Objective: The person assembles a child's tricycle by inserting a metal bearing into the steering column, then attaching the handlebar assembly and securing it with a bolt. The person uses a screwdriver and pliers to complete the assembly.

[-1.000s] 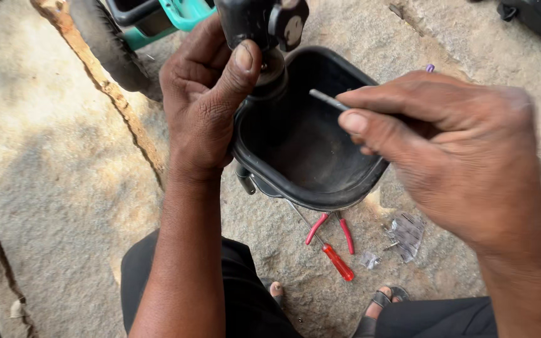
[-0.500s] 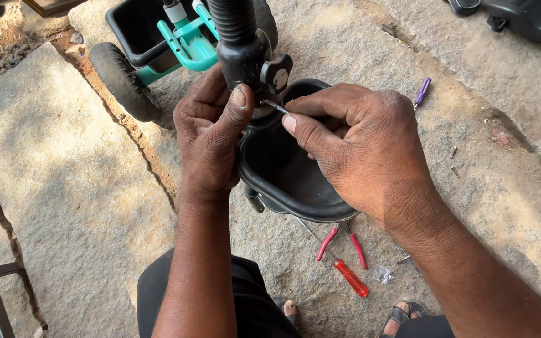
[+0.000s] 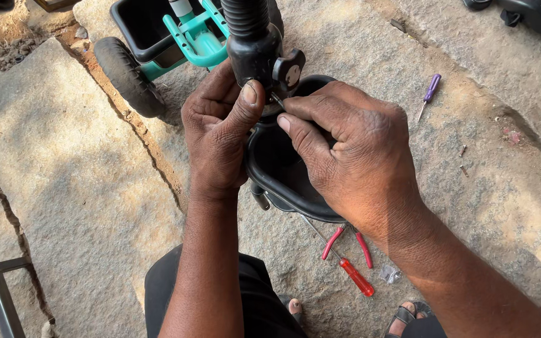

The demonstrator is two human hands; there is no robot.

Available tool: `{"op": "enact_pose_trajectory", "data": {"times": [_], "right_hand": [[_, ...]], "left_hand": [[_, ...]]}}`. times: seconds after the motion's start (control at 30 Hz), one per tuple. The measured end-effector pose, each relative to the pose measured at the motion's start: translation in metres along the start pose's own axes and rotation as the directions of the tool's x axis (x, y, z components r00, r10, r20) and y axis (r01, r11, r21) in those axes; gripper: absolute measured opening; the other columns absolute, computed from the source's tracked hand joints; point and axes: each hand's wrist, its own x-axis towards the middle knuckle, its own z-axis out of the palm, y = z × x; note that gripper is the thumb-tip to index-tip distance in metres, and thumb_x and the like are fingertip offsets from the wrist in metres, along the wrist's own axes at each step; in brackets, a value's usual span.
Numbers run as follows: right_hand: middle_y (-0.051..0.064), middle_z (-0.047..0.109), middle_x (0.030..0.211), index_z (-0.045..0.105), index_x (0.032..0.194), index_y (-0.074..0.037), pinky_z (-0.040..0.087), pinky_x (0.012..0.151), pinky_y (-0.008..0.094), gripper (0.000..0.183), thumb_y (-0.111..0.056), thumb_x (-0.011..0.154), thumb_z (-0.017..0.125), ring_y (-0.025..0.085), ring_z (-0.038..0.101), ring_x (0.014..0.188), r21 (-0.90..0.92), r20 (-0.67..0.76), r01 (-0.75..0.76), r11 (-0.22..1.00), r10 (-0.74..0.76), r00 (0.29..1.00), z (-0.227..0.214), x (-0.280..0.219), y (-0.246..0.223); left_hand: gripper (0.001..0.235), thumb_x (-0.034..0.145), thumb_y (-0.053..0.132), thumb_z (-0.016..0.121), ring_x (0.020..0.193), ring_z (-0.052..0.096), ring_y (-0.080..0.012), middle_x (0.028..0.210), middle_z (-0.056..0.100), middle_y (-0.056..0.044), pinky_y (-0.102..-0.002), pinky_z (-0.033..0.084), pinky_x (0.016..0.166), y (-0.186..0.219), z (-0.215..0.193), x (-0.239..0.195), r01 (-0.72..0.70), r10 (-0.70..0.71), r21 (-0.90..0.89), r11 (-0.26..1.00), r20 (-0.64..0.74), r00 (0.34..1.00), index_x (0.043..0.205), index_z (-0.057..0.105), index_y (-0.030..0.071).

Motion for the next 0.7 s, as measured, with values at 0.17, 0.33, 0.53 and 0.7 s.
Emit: {"op": "enact_pose_trajectory", "data": {"times": [0.17,0.33,0.53,0.7], "right_hand": [[0.007,0.076,0.103,0.076,0.112,-0.005,0.063,0.072,0.026,0.013,-0.011,0.1,0.076,0.015,0.078,0.09,0.02,0.002,0.023,1.0,-0.023,1.0,0.001,-0.003,-0.002],[0.006,0.079,0.095,0.078,0.104,-0.005,0.065,0.066,0.025,0.012,-0.012,0.095,0.078,0.011,0.078,0.08,0.194,0.061,-0.24,0.951,0.233,0.971,-0.006,0.017,-0.011],[0.008,0.08,0.09,0.078,0.105,-0.003,0.064,0.062,0.023,0.013,-0.01,0.094,0.077,0.012,0.076,0.074,0.177,0.027,-0.204,0.963,0.202,0.979,0.003,0.009,-0.012],[0.013,0.076,0.094,0.076,0.107,0.002,0.061,0.06,0.023,0.011,-0.003,0.098,0.076,0.014,0.074,0.076,-0.043,-0.044,0.057,0.997,-0.059,0.997,0.003,0.002,-0.005]], "left_hand": [[0.062,0.099,0.025,0.082,0.127,0.07,-0.0252,0.136,0.072,-0.02,-0.043,0.056,0.116,-0.001,0.001,0.0,-0.004,0.004,-0.022,1.0,-0.005,1.0,0.148,0.059,-0.004],[0.063,0.099,0.026,0.082,0.131,0.068,-0.0252,0.135,0.07,-0.02,-0.042,0.054,0.119,0.001,0.0,-0.002,-0.008,0.008,-0.035,0.999,-0.001,1.0,0.149,0.058,-0.004],[0.064,0.097,0.026,0.083,0.13,0.069,-0.0248,0.135,0.071,-0.02,-0.042,0.054,0.118,0.003,0.002,-0.002,-0.004,0.005,0.013,1.0,-0.029,1.0,0.148,0.059,-0.004],[0.062,0.097,0.026,0.083,0.128,0.068,-0.0257,0.137,0.071,-0.019,-0.044,0.052,0.118,0.002,0.003,0.0,-0.004,0.004,0.012,1.0,-0.044,0.999,0.146,0.061,-0.003]]}}
